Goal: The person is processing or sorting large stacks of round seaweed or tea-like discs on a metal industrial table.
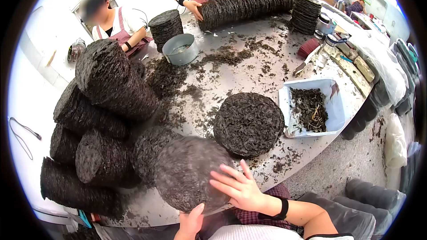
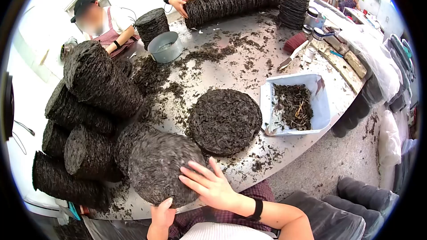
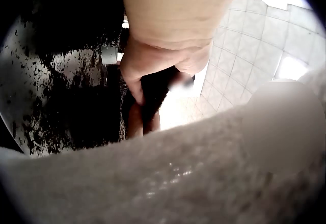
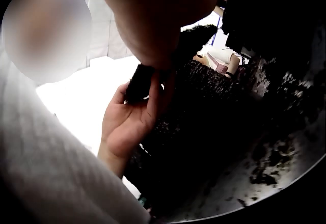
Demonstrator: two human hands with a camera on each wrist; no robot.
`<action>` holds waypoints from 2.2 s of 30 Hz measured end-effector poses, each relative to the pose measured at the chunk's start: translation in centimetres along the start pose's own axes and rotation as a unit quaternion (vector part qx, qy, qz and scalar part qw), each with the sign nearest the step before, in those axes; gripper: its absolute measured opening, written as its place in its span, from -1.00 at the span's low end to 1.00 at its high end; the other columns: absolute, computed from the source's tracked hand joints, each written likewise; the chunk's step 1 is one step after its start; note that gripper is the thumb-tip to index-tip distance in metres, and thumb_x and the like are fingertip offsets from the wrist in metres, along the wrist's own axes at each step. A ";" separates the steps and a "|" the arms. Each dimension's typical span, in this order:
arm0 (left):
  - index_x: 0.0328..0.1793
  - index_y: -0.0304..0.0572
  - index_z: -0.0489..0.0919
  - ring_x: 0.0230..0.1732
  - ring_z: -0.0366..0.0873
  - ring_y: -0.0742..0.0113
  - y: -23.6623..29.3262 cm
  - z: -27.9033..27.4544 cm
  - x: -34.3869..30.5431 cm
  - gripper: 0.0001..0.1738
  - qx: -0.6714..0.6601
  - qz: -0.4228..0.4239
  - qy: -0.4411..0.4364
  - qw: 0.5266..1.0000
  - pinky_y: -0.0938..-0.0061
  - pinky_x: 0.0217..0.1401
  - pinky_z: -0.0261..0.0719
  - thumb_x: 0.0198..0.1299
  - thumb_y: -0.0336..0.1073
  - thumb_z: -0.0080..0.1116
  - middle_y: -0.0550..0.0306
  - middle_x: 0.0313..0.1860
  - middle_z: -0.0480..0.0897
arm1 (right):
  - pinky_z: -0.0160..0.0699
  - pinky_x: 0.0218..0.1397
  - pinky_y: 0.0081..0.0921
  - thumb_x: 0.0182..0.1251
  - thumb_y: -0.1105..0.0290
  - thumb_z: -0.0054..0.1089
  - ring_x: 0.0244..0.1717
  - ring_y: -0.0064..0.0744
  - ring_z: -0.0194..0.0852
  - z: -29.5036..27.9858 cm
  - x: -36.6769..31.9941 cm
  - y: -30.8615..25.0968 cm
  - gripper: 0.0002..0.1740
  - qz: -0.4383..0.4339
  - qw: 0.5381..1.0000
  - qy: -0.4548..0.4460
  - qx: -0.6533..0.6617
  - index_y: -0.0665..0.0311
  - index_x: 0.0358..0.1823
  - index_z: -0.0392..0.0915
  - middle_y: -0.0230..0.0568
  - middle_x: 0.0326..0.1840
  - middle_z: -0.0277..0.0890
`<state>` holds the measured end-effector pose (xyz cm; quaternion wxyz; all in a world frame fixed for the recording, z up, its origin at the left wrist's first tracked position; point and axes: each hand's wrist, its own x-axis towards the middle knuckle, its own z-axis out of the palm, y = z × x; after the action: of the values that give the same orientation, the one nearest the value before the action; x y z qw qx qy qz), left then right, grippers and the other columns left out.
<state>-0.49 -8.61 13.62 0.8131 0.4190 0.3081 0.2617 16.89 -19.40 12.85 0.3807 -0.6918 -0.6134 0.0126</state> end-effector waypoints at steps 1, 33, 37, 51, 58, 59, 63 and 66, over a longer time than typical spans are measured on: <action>0.45 -0.13 0.21 0.43 0.28 0.05 0.8 0.7 0.2 -0.19 0.002 0.026 -0.014 1.000 0.04 0.51 0.20 0.07 -0.23 0.31 -0.02 0.39 0.34 | -0.39 0.62 0.07 -0.04 0.48 0.25 0.49 -0.30 0.21 0.3 0.3 0.4 -0.28 0.002 1.000 0.021 -0.016 0.08 0.31 0.46 -0.27 0.36 0.42; 0.38 -0.14 0.06 0.43 0.19 0.15 2.2 -9.2 6.5 -0.19 0.193 0.151 0.191 0.951 0.33 0.44 0.17 0.11 -0.49 0.34 -0.10 0.43 0.21 | -0.04 0.58 -0.02 0.26 0.06 0.29 0.55 0.02 -0.01 4.3 4.0 0.2 -0.15 -0.004 0.995 0.003 0.102 0.41 0.43 0.18 0.05 0.49 0.15; 0.48 -0.07 0.05 0.33 0.27 0.19 1.7 -7.4 6.2 -0.23 0.251 0.236 0.131 0.929 0.29 0.38 0.23 0.25 -0.39 0.25 -0.05 0.36 0.29 | 0.01 0.58 -0.09 0.27 0.09 0.29 0.54 0.02 0.01 6.5 4.4 -0.8 -0.11 0.030 0.986 -0.018 0.160 0.42 0.47 0.08 0.05 0.47 0.18; 0.24 -0.13 0.09 0.43 0.17 0.13 0.1 -6.8 6.4 -0.28 0.407 0.218 0.127 0.878 0.27 0.44 0.22 0.13 -0.40 0.37 -0.12 0.40 0.17 | -0.07 0.55 0.06 0.01 0.12 0.54 0.53 0.18 -0.11 6.8 2.8 0.1 0.05 0.035 0.986 0.015 0.164 0.35 0.46 0.11 0.15 0.50 -0.04; 0.52 -0.13 -0.11 0.42 0.23 0.14 1.5 -3.2 4.4 -0.02 0.116 0.158 0.056 0.979 0.27 0.45 0.24 0.13 -0.43 0.34 -0.07 0.47 0.18 | -0.03 0.54 0.04 -0.05 0.16 0.58 0.53 0.21 -0.13 6.8 3.3 0.0 0.09 0.044 0.968 0.035 0.246 0.34 0.44 0.07 0.17 0.53 -0.11; 0.56 -0.19 -0.01 0.38 0.30 0.23 1.3 -4.5 4.5 0.01 0.094 0.054 0.027 0.994 0.28 0.42 0.31 0.06 -0.44 0.38 0.02 0.40 0.30 | -0.03 0.54 0.04 -0.05 0.17 0.58 0.53 0.20 -0.11 6.5 3.4 0.2 0.07 0.046 0.965 0.031 0.257 0.33 0.43 0.09 0.16 0.52 -0.09; 0.34 -0.32 0.38 0.21 0.47 0.27 2.2 -4.7 4.4 -0.27 0.074 -0.045 -0.028 0.996 0.37 0.30 0.46 -0.01 -0.49 0.41 0.10 0.21 0.51 | -0.19 0.57 0.17 -0.07 0.14 0.58 0.54 0.19 -0.12 4.8 4.9 -0.8 -0.08 0.021 0.982 0.008 0.189 0.28 0.28 0.23 0.10 0.50 0.01; 0.34 -0.31 0.38 0.19 0.50 0.26 2.0 -5.3 4.0 -0.24 0.063 -0.020 -0.031 0.997 0.35 0.27 0.49 -0.07 -0.55 0.42 0.11 0.19 0.53 | 0.00 0.54 0.00 -0.06 0.16 0.58 0.53 0.15 -0.06 3.7 5.3 -0.6 -0.12 0.013 0.966 -0.040 0.256 0.28 0.24 0.25 0.09 0.51 0.02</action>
<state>-2.01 -2.12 11.71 0.7992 0.4714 0.3067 0.2120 15.89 -12.96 12.99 0.5203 -0.5783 -0.5951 0.2017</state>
